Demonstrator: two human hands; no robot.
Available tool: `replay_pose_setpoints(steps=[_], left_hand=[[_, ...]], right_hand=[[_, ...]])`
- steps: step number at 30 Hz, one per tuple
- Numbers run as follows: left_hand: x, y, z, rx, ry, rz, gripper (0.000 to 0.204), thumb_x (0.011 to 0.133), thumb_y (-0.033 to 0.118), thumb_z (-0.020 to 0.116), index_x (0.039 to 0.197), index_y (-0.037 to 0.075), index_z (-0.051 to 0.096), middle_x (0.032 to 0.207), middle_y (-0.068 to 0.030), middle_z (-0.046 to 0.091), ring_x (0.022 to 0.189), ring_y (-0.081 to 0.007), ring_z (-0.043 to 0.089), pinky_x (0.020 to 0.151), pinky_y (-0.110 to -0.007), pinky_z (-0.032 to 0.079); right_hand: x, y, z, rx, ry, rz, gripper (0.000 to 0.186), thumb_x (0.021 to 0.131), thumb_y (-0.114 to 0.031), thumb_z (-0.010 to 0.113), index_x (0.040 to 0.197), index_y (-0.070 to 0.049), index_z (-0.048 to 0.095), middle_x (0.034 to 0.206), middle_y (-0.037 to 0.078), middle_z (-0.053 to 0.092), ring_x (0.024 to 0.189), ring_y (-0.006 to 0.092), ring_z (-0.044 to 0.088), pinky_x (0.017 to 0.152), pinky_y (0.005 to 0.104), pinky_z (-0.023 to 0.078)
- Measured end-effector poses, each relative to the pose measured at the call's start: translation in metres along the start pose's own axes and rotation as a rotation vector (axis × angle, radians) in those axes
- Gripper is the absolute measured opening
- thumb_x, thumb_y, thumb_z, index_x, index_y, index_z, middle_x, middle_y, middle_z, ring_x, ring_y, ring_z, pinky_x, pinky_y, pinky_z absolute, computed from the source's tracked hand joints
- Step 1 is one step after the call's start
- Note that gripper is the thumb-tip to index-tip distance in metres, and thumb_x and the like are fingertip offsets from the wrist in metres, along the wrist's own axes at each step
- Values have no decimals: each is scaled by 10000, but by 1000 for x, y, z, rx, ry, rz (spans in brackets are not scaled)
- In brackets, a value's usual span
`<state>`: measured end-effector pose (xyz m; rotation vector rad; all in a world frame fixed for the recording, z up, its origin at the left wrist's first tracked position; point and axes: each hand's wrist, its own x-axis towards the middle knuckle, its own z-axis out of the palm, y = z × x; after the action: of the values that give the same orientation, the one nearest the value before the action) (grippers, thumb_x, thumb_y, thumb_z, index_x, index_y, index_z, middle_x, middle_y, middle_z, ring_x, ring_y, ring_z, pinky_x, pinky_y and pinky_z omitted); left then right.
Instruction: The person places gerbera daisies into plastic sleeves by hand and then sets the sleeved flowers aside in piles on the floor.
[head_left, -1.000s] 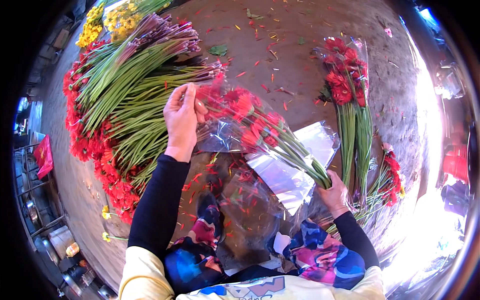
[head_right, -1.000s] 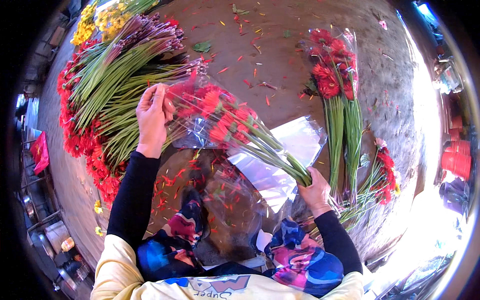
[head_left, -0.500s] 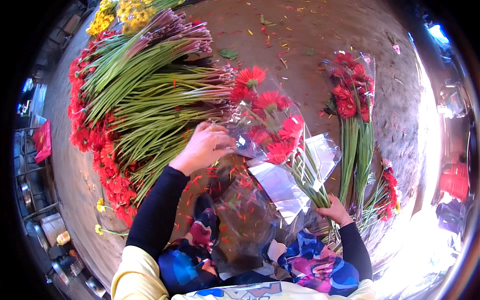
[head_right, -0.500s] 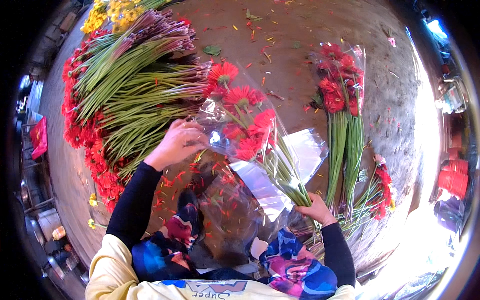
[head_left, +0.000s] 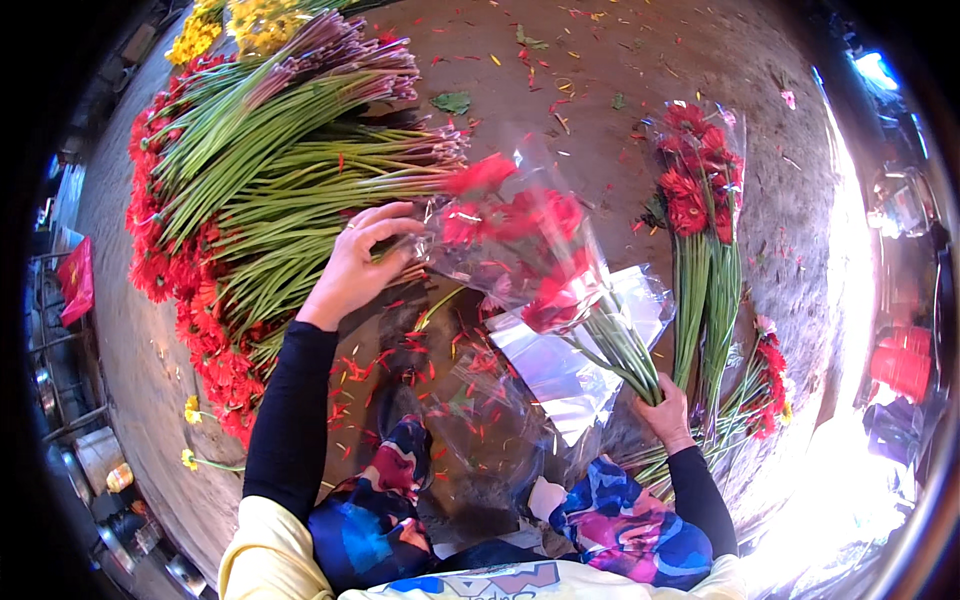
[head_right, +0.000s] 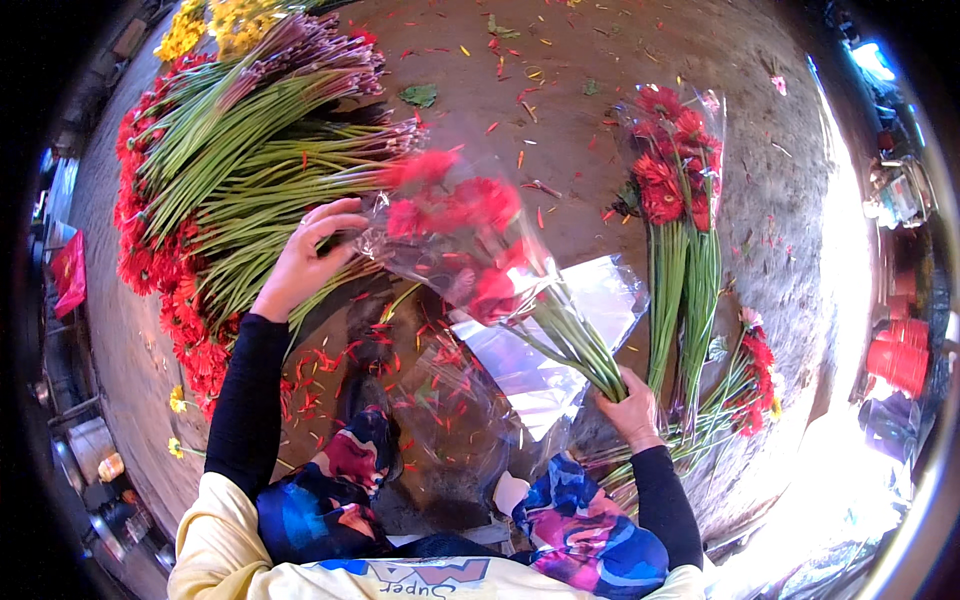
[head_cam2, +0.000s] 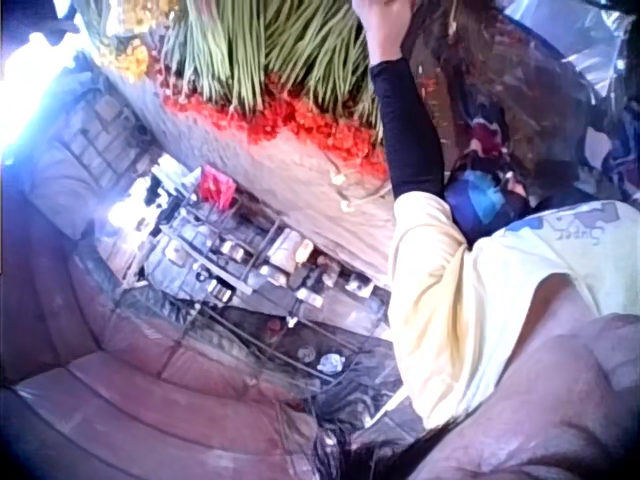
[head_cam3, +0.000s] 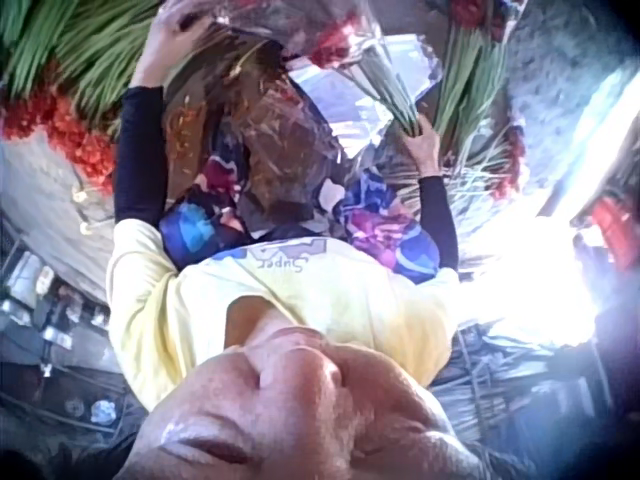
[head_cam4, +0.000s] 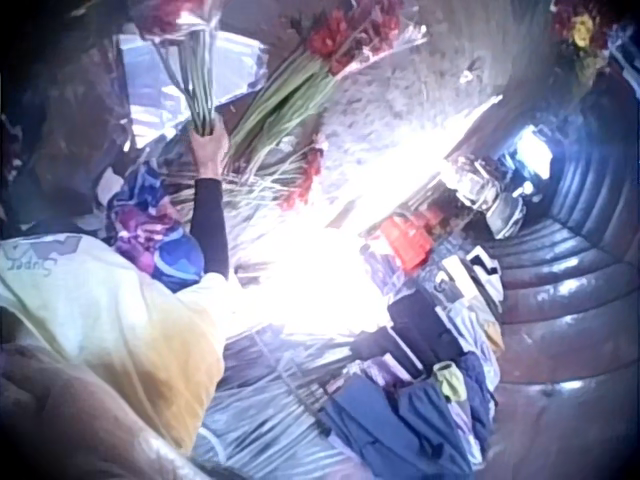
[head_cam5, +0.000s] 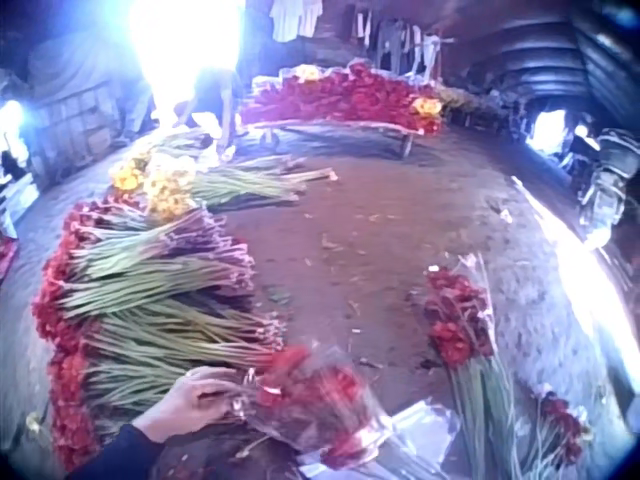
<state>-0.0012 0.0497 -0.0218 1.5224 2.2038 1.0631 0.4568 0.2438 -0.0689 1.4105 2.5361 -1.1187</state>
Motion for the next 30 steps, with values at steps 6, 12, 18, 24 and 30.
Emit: replay_pose_setpoints(steps=[6,12,18,24,30], left_hand=[[29,47,8,-274,-6,-207,323,818,195,660,1090,30,603,1096,-63,579,1034,-137,530,911,-281,397],[41,33,24,-758,227,-483,193,864,196,660,903,9,643,718,26,595,623,-65,540,577,-215,417],[77,31,34,-401,516,-325,128,887,168,629,935,49,626,731,67,526,630,-11,422,553,-181,351],[80,82,70,-347,448,-91,146,901,119,592,1036,64,584,865,14,581,743,-67,533,647,-200,427],[31,107,146,-403,-122,-236,146,842,88,629,977,46,593,763,-34,589,661,-100,546,597,-241,449]], right_hand=[[-3,4,5,-172,242,-155,429,614,-142,734,1018,-89,602,871,89,604,777,271,624,685,338,499],[-4,-4,4,-167,296,-173,430,608,-161,767,1001,-106,603,842,77,589,765,288,614,644,362,489],[-15,17,9,-5,263,-122,501,591,-146,765,1065,-100,609,941,90,621,866,275,628,749,342,507],[-4,47,-31,22,545,36,478,635,-173,756,1082,-69,621,951,128,653,869,264,649,755,333,518],[59,31,-99,-535,921,-144,664,628,-294,794,1197,-65,540,1031,191,584,953,355,556,842,419,450]])
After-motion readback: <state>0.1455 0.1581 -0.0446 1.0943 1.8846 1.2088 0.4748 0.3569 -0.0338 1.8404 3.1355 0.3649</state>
